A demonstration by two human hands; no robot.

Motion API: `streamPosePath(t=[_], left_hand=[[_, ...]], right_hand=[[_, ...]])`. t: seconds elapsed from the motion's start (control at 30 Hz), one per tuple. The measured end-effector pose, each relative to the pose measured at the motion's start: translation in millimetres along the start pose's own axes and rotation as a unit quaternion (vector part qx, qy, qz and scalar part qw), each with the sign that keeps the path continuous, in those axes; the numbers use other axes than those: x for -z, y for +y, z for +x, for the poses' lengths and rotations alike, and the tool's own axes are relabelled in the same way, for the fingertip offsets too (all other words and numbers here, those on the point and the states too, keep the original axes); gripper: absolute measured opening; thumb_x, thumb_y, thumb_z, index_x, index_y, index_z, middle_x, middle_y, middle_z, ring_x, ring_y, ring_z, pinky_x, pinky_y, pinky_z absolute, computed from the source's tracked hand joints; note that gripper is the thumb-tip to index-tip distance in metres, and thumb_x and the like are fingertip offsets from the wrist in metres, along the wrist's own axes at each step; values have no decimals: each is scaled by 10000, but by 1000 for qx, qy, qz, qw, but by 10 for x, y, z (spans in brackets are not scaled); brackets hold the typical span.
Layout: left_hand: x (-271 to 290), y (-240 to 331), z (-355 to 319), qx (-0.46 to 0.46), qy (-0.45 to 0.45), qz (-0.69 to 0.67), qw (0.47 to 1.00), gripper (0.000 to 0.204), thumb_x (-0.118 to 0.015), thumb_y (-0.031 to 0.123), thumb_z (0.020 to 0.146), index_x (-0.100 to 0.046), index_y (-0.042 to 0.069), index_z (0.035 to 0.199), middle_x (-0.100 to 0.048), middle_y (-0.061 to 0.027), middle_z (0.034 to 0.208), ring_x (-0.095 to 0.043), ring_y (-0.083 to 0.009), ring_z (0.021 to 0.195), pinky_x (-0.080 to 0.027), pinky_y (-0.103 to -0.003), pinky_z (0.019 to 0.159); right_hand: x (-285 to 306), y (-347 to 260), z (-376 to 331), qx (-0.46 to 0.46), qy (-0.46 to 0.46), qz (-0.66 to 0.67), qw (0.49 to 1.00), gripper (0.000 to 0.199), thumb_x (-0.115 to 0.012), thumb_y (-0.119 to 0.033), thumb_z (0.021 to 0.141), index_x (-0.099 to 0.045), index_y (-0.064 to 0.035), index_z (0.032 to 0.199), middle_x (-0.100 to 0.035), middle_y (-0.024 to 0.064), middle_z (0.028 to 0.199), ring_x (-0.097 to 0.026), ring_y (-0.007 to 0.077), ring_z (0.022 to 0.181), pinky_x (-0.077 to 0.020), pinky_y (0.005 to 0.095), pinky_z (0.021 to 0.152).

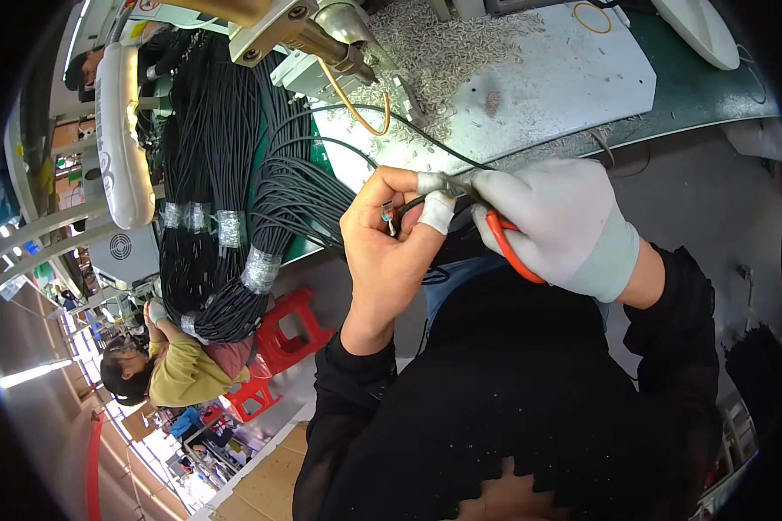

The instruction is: The person uses shears to trim the ends of individual wires from a bundle before inserting them into a machine to be pressed. After the machine cycle, they pull the wires out and set them aside, repeating the process for the rest of the bundle.

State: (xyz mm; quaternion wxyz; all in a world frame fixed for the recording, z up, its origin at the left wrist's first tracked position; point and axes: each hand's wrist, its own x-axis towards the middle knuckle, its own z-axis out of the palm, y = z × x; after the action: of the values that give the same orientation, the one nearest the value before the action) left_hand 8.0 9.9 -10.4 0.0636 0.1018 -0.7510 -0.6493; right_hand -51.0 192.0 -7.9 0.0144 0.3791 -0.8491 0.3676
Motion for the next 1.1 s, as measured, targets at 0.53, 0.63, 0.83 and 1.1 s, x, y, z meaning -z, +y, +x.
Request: streamPosePath(t=[0.53, 0.63, 0.83, 1.1], left_hand=[[-75, -4, 28, -41, 27, 72, 996, 186, -679, -46, 754, -545, 8, 872, -519, 47, 750, -383, 21, 630, -298, -135, 524], [-79, -16, 63, -21, 28, 30, 999, 186, -677, -49, 754, -540, 8, 865, -518, 48, 744, -377, 20, 628, -299, -135, 527], [-109, 2, 85, -10, 32, -18, 999, 185, -679, -46, 756, -529, 9, 850, -496, 55, 722, -367, 13, 624, -310, -143, 542], [-52, -102, 80, -45, 16, 47, 998, 163, -672, -48, 762, -570, 17, 870, -528, 41, 774, -388, 5, 660, -291, -132, 568]], right_hand=[[-92, 11, -10, -29, 10, 31, 999, 138, -676, -130, 759, -595, -39, 823, -549, 106, 627, -533, 258, 522, -421, 298, 497], [-80, -6, -10, -104, -63, 186, 975, 132, -667, -126, 759, -591, -37, 821, -538, 104, 609, -526, 260, 505, -417, 303, 487], [-176, -46, -34, -120, -40, 253, 959, 109, -649, -108, 767, -595, -36, 829, -531, 113, 596, -528, 264, 493, -422, 317, 484], [-343, 37, -28, -50, 56, 144, 987, 110, -644, -94, 781, -582, -17, 831, -534, 114, 596, -553, 265, 500, -427, 318, 478]])
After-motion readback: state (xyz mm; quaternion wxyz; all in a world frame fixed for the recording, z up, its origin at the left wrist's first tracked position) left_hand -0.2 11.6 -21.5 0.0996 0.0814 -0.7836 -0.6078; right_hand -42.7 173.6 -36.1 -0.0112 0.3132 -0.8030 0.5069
